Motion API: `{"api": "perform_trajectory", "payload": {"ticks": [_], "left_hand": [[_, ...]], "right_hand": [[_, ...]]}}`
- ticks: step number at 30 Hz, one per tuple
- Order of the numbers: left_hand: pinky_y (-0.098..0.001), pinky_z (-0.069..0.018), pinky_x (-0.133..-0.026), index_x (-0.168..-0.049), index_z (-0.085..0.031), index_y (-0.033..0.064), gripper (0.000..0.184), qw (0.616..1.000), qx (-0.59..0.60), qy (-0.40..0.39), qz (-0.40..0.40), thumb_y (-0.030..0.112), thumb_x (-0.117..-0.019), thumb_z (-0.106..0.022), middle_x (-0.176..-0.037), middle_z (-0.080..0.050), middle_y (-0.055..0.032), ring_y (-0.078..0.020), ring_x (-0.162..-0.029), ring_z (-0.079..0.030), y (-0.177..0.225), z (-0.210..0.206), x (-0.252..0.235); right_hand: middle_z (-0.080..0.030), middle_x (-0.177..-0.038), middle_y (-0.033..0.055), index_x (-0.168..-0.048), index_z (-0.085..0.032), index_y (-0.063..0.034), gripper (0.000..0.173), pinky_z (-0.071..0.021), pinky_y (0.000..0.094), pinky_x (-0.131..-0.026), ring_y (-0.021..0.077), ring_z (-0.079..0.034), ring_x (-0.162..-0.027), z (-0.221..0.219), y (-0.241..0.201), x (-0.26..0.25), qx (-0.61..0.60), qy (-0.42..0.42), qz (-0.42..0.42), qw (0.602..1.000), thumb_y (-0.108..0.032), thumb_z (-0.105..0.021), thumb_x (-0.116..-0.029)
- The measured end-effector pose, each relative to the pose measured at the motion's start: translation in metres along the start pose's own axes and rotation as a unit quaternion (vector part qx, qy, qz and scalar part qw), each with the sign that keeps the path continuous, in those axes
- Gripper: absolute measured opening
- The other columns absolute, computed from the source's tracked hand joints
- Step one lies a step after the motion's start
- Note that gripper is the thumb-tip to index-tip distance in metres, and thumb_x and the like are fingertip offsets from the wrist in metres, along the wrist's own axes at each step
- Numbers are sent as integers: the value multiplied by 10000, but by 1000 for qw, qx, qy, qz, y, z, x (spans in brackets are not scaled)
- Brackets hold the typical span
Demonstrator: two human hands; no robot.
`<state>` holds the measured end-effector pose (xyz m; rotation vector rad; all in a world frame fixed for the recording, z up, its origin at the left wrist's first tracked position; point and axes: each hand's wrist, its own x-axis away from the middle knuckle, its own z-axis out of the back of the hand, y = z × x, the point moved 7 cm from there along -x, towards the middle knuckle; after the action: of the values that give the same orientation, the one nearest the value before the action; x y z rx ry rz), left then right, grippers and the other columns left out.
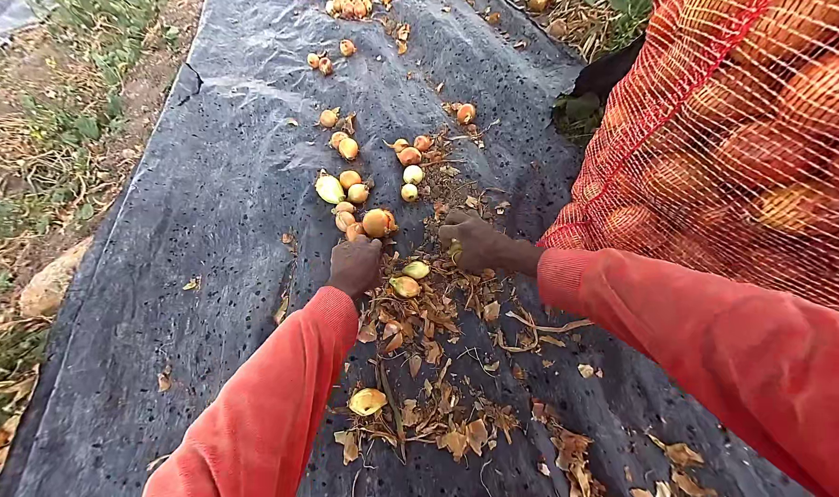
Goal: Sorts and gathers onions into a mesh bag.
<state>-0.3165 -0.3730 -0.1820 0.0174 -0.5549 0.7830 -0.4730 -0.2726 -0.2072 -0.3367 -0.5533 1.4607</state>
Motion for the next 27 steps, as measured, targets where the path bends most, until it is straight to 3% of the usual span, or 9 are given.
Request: {"api": "perform_trajectory", "payload": {"ticks": [3, 5, 9, 12, 14, 16, 19, 23, 27], "left_hand": [[-621, -527, -852, -1495, -491, 247, 479, 999, 42, 0, 25, 237, -1019, -539, -1478, -448, -301, -472, -1099, -641, -14, 7, 6], [-648, -522, -843, -1425, -579, 232, 391, 994, 80, 63, 44, 226, -1047, -482, -1523, -372, -328, -507, -1065, -639, -26, 29, 8], [-627, -532, -849, -1261, -698, 136, 306, 975, 92, 203, 15, 288, -1017, -592, -1575, -311, -308, -498, -1078, -634, -31, 71, -10], [-614, -531, -871, -1306, -689, 199, 458, 982, 85, 168, -2, 365, -888, -773, -1627, -225, -280, -489, -1136, -607, -13, 66, -32], [-607, -531, -875, -1330, -673, 205, 569, 990, 59, 124, 24, 385, -815, -834, -1641, -202, -260, -486, -1182, -577, -5, 54, -42], [-594, -536, -879, -1336, -668, 177, 655, 993, 37, 97, 51, 403, -757, -876, -1647, -197, -247, -469, -1198, -576, -4, 48, -44], [-588, -535, -885, -1301, -670, 119, 664, 995, 7, 74, 69, 413, -745, -882, -1659, -179, -240, -458, -1210, -576, -8, 41, -44], [-587, -535, -893, -1297, -687, 151, 595, 997, 5, 53, 64, 395, -782, -859, -1678, -152, -210, -463, -1222, -568, -11, 29, -41], [-591, -532, -874, -1301, -676, 143, 725, 992, 73, 73, 71, 572, -746, -858, -1650, -182, -255, -471, -1180, -582, -25, 28, -20]], "right_hand": [[-546, -1409, 175, -1187, -702, -112, 338, -478, 571, -971, 433, -494, -1288, -12, 1, -7, 85, -74, 35, 993, -86, -738, -852], [-533, -1422, 204, -1205, -705, -100, 308, -503, 579, -920, 444, -514, -1275, -16, -4, -7, 86, -76, 43, 992, -87, -685, -897], [-652, -1109, 168, -1083, -687, -56, 177, -504, 570, -760, 369, -657, -1023, 8, -46, -11, 30, 2, 25, 999, -116, -581, -954], [-689, -1032, 154, -1082, -699, -104, 167, -498, 599, -752, 372, -660, -1015, 5, -86, -17, 64, -98, -26, 993, -169, -632, -944], [-670, -1128, 193, -1145, -697, -112, 241, -516, 611, -758, 403, -654, -1050, -9, -102, -19, 88, -136, -40, 986, -161, -686, -909], [-570, -1267, 261, -1182, -668, -64, 301, -541, 589, -754, 434, -636, -1064, -21, -109, -18, 95, -158, -60, 981, -164, -716, -902], [-543, -1271, 277, -1134, -643, 7, 290, -557, 535, -736, 422, -636, -1074, -27, -114, -16, 84, -152, -114, 978, -136, -717, -893], [-523, -1293, 298, -1161, -643, 32, 281, -561, 542, -789, 436, -616, -1123, -34, -104, -16, 45, -138, -149, 978, -126, -682, -932], [-541, -1267, 282, -1170, -651, 11, 254, -552, 525, -848, 430, -579, -1195, -33, -97, -13, 49, -143, -127, 980, -130, -648, -959]]}}
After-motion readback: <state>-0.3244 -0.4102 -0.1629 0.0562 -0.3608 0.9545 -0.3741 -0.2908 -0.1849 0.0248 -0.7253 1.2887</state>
